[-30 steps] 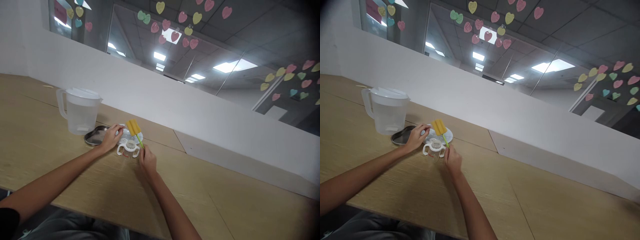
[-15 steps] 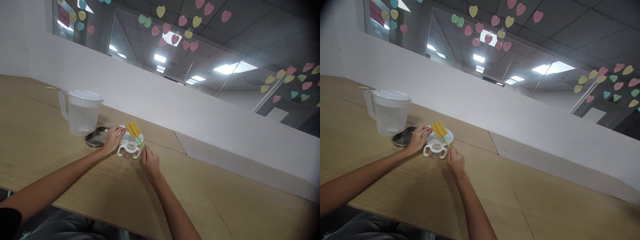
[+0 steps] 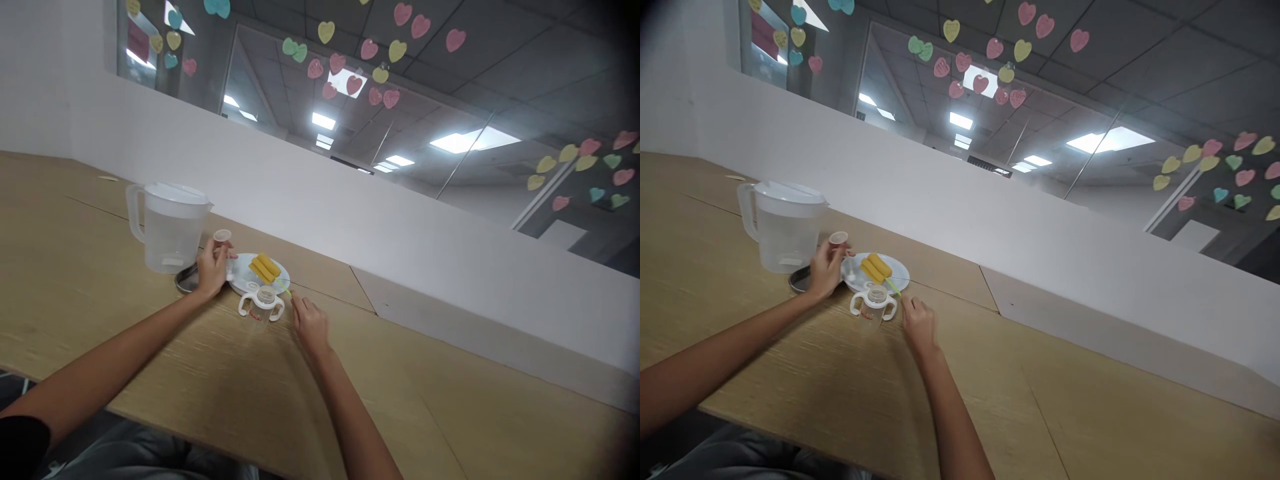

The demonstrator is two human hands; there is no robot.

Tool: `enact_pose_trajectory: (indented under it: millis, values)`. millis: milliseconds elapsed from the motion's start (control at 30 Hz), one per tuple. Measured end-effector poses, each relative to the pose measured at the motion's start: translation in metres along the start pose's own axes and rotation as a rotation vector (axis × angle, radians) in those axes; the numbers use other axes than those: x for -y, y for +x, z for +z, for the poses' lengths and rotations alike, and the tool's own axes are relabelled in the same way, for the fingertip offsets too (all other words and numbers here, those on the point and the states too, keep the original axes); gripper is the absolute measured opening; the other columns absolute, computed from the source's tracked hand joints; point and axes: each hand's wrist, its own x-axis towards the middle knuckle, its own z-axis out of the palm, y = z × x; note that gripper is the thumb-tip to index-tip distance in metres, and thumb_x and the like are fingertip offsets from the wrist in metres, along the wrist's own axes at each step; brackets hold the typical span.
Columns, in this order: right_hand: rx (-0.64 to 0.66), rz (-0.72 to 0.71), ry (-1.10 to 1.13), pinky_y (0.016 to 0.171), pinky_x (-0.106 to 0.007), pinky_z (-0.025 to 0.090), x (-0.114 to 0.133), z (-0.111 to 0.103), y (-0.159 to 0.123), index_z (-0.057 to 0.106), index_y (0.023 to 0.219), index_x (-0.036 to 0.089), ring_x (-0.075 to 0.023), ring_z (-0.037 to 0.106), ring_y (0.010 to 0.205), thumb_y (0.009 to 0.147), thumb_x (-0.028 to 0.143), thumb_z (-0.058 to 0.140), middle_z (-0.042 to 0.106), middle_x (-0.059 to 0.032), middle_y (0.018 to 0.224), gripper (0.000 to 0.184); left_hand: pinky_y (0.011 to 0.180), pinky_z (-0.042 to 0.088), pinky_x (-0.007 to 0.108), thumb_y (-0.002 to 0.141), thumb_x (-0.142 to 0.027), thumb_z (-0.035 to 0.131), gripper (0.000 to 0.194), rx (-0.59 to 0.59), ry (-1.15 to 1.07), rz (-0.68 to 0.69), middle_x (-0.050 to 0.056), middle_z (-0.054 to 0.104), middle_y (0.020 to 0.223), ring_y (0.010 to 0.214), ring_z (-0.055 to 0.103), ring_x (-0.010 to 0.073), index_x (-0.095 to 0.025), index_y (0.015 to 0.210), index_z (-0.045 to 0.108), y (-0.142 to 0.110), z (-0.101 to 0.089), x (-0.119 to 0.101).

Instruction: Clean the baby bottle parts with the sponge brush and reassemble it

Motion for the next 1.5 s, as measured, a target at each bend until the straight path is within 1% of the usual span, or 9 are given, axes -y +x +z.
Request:
enact_pose_trajectory:
  millis: [133, 267, 367, 700, 900, 1000, 1167, 1300, 1500]
  values:
    - [-0.042, 0.082, -0.033, 0.055, -0.022, 0.034, -0.009, 0.005, 0.001, 0.057, 0.119, 0.021, -0.0142, 0.058, 0.068, 0.094, 0.027, 0.029, 0.065, -0.0079, 0.082, 0.038, 0.058, 0.044, 0.023, 0.087, -0.042, 0.038, 0.032, 0.010, 0.213, -0.070, 0.003, 0.066, 0.096, 0.053, 0.058, 0.0096, -0.020, 0.104, 0.054, 0.022, -0.015, 0.023]
    - [-0.031, 0.125, -0.024, 0.055, -0.022, 0.033, -0.012, 0.010, 0.001, 0.057, 0.117, 0.020, -0.0147, 0.060, 0.069, 0.094, 0.026, 0.029, 0.066, -0.0076, 0.083, 0.037, 0.064, 0.044, 0.026, 0.086, -0.041, 0.039, 0.034, 0.169, 0.656, -0.074, 0.008, 0.067, 0.099, 0.074, 0.062, 0.0188, -0.020, 0.100, 0.062, 0.031, -0.027, 0.046]
    - [-0.007, 0.126, -0.013, 0.056, -0.022, 0.033, -0.011, 0.010, 0.001, 0.058, 0.114, 0.019, -0.0153, 0.060, 0.069, 0.094, 0.026, 0.030, 0.066, -0.0075, 0.082, 0.035, 0.066, 0.044, 0.028, 0.086, -0.039, 0.036, 0.037, 0.279, 0.777, -0.085, 0.011, 0.065, 0.104, 0.083, 0.062, 0.0221, -0.019, 0.099, 0.064, 0.030, -0.029, 0.055]
    - [0.032, 0.165, -0.021, 0.055, -0.021, 0.032, -0.009, 0.005, 0.001, 0.057, 0.111, 0.020, -0.0144, 0.062, 0.068, 0.094, 0.026, 0.029, 0.067, -0.0075, 0.087, 0.033, 0.069, 0.046, 0.037, 0.082, -0.035, 0.039, 0.037, 0.383, 0.854, -0.074, 0.017, 0.067, 0.090, 0.080, 0.063, 0.0295, -0.015, 0.094, 0.067, 0.025, -0.029, 0.051]
    - [0.046, 0.165, -0.020, 0.057, -0.020, 0.034, -0.008, 0.006, 0.001, 0.056, 0.113, 0.019, -0.0123, 0.062, 0.072, 0.095, 0.026, 0.028, 0.067, -0.0066, 0.087, 0.034, 0.094, 0.038, 0.037, 0.086, -0.030, 0.030, 0.042, 0.431, 0.788, 0.212, 0.015, 0.059, 0.113, 0.107, 0.053, 0.0263, -0.013, 0.113, 0.058, 0.026, -0.021, 0.034]
    - [0.062, 0.163, -0.037, 0.057, -0.021, 0.034, -0.007, 0.005, 0.002, 0.056, 0.113, 0.019, -0.0128, 0.062, 0.072, 0.094, 0.025, 0.029, 0.067, -0.0056, 0.088, 0.033, 0.098, 0.036, 0.036, 0.089, -0.039, 0.026, 0.047, 0.578, 0.645, 0.307, 0.010, 0.059, 0.117, 0.111, 0.051, 0.0234, -0.016, 0.117, 0.056, 0.025, -0.009, 0.026]
    - [0.088, 0.161, -0.059, 0.055, -0.022, 0.032, -0.006, 0.004, 0.002, 0.057, 0.111, 0.019, -0.0128, 0.063, 0.071, 0.094, 0.026, 0.030, 0.068, -0.0051, 0.086, 0.032, 0.106, 0.020, 0.048, 0.087, -0.054, 0.022, 0.053, 0.877, 0.639, 0.222, 0.002, 0.058, 0.122, 0.126, 0.037, 0.0276, -0.025, 0.109, 0.062, 0.014, 0.007, 0.029]
    - [0.106, 0.150, -0.072, 0.054, -0.022, 0.032, -0.005, 0.005, 0.002, 0.057, 0.111, 0.019, -0.0122, 0.063, 0.069, 0.094, 0.025, 0.031, 0.068, -0.0053, 0.087, 0.032, 0.107, 0.012, 0.051, 0.086, -0.057, 0.022, 0.056, 0.911, 0.652, 0.216, 0.003, 0.060, 0.120, 0.127, 0.035, 0.0296, -0.024, 0.103, 0.064, 0.010, 0.008, 0.029]
    - [0.083, 0.124, -0.070, 0.055, -0.021, 0.033, -0.006, 0.009, 0.001, 0.057, 0.111, 0.018, -0.0124, 0.062, 0.068, 0.094, 0.025, 0.030, 0.068, -0.0059, 0.087, 0.032, 0.106, 0.010, 0.052, 0.085, -0.060, 0.022, 0.058, 0.949, 0.661, 0.182, 0.004, 0.062, 0.116, 0.123, 0.039, 0.0294, -0.027, 0.098, 0.067, 0.012, 0.004, 0.020]
